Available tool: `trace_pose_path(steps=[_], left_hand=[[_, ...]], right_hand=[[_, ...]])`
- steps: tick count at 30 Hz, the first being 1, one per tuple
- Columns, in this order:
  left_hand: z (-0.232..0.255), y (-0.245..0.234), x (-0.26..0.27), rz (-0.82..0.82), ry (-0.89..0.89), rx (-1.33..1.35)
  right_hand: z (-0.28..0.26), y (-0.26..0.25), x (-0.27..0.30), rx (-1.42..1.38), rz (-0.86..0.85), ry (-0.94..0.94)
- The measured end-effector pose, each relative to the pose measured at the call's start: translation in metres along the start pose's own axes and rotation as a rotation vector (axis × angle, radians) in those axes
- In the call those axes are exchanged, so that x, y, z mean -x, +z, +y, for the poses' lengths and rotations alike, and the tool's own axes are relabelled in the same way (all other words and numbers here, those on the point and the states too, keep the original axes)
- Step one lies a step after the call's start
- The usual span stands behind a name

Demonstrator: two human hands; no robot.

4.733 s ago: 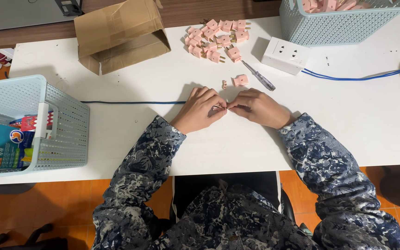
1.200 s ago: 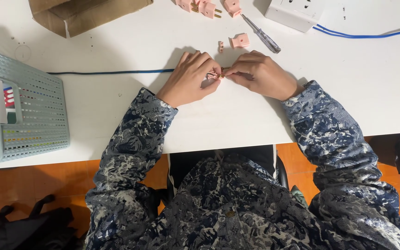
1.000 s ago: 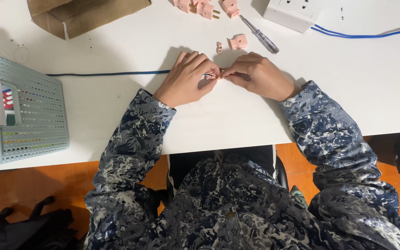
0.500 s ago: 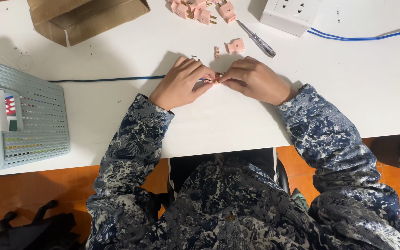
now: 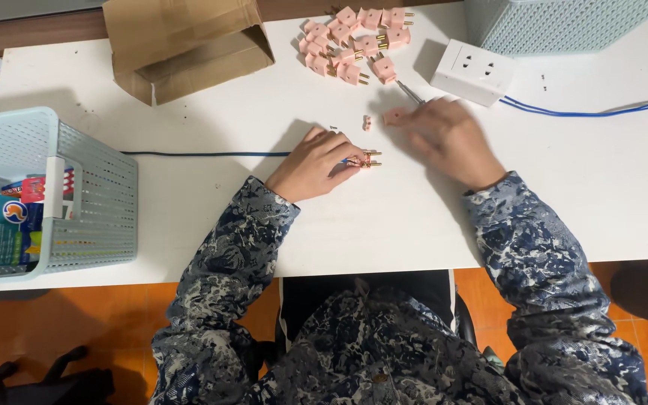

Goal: Assembling electrical plug adapters using a screwdriver

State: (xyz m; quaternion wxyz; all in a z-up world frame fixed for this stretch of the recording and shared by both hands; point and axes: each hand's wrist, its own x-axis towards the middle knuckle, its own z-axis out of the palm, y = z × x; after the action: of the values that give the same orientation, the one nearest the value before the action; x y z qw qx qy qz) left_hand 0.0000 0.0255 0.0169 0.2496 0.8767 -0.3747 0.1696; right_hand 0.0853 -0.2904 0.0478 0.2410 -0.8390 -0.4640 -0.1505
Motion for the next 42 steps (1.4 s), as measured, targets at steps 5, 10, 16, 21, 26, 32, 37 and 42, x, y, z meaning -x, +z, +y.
trace_pose_path(steps=[5,10,16,21,26,32,37,42], left_hand=[[-0.004,0.009,0.002,0.016,-0.02,-0.004],[-0.004,0.007,0.002,0.004,-0.066,0.052],[-0.008,0.015,0.005,-0.002,-0.087,0.028],[-0.008,0.019,0.005,-0.011,-0.085,0.017],[-0.004,0.015,0.002,0.011,-0.087,0.059],[0.003,0.007,-0.001,-0.012,-0.112,0.1],[0.004,0.007,-0.003,-0.041,-0.175,0.124],[0.002,0.012,0.001,-0.046,-0.238,0.083]], right_hand=[[0.047,0.024,0.025,0.225,-0.011,0.255],[0.022,0.016,0.015,0.236,-0.08,0.441],[0.041,0.024,0.021,0.228,-0.068,0.542],[0.037,0.017,0.012,0.019,0.136,0.525],[0.001,-0.015,-0.039,-0.499,0.377,0.468],[-0.003,0.006,-0.06,-0.674,0.485,0.261],[-0.016,0.015,-0.048,-0.755,0.429,0.197],[-0.025,0.027,-0.039,-0.719,0.354,0.114]])
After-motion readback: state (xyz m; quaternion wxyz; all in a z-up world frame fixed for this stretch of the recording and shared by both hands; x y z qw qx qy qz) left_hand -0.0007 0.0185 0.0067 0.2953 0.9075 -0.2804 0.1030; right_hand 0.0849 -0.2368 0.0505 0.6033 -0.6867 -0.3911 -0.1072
